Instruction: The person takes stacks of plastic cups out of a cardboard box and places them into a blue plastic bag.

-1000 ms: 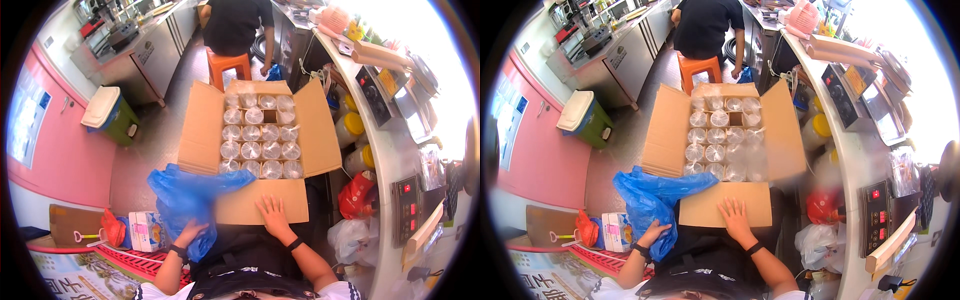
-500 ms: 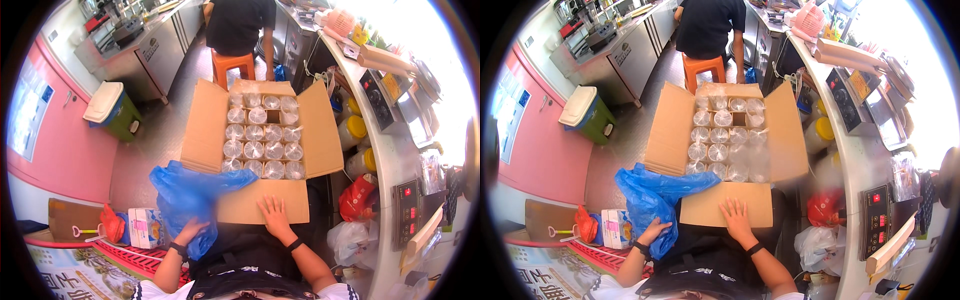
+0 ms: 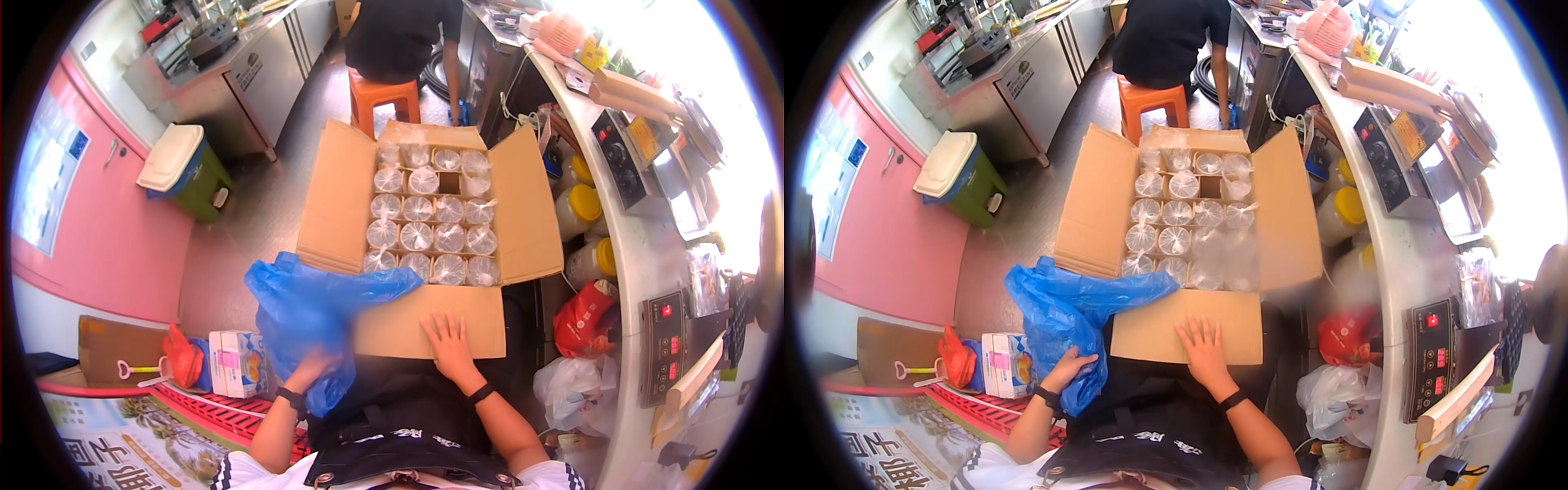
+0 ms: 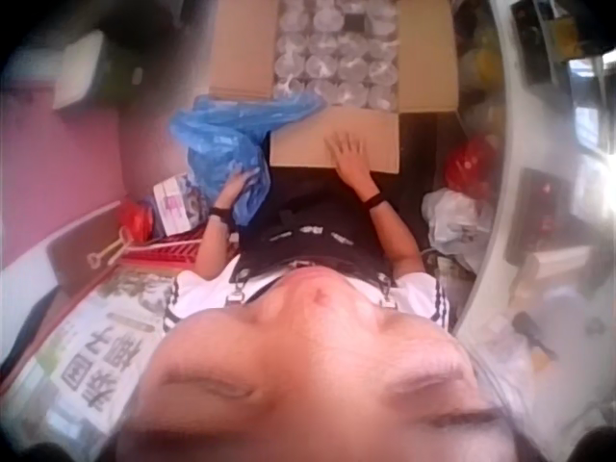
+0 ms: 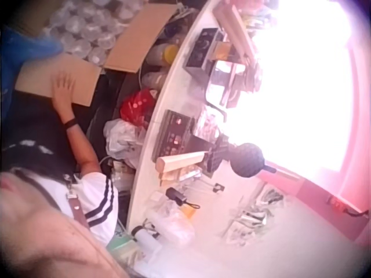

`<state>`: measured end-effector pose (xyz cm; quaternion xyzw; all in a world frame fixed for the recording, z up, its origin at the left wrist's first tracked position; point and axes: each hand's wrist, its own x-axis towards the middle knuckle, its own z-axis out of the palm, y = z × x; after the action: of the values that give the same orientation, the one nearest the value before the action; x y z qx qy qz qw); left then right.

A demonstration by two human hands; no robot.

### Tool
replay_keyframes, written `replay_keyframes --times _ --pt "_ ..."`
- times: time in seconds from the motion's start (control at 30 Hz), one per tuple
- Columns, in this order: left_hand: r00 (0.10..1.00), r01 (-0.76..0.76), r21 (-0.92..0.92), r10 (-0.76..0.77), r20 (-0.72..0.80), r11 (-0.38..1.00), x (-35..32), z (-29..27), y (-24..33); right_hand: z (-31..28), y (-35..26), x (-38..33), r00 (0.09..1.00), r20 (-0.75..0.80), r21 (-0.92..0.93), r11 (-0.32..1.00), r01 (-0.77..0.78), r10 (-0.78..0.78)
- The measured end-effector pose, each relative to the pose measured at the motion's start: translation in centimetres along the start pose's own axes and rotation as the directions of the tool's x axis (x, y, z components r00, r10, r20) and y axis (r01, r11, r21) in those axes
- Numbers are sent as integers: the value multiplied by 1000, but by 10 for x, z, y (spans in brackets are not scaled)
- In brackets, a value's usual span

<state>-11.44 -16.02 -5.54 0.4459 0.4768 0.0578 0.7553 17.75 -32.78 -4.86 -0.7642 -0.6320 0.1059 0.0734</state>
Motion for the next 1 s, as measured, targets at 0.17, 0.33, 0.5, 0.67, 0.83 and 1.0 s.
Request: replay_keyframes --times 0.17,0.33,0.5,0.67,0.83,1.0 --pt "1000 -1 25 2 -15 1000 -3 4 8 2 2 1 1000 3 -6 1000 3 -3" --pt "999 38 45 -37 -26 998 -5 8 21 0 4 7 1000 15 9 1000 0 0" --pt "999 45 132 -42 -20 990 -5 7 21 0 3 3 1000 -10 -11 1000 -10 10" --pt "999 39 96 -35 -41 995 -9 4 3 0 -2 -2 1000 14 1 1000 -2 2" --pt "751 -505 663 660 21 553 -51 -75 94 7 -3 -1 999 38 19 1000 8 -9" --pt "263 -782 346 778 -571 518 -139 -228 370 -7 2 5 999 32 24 1000 2 -2"
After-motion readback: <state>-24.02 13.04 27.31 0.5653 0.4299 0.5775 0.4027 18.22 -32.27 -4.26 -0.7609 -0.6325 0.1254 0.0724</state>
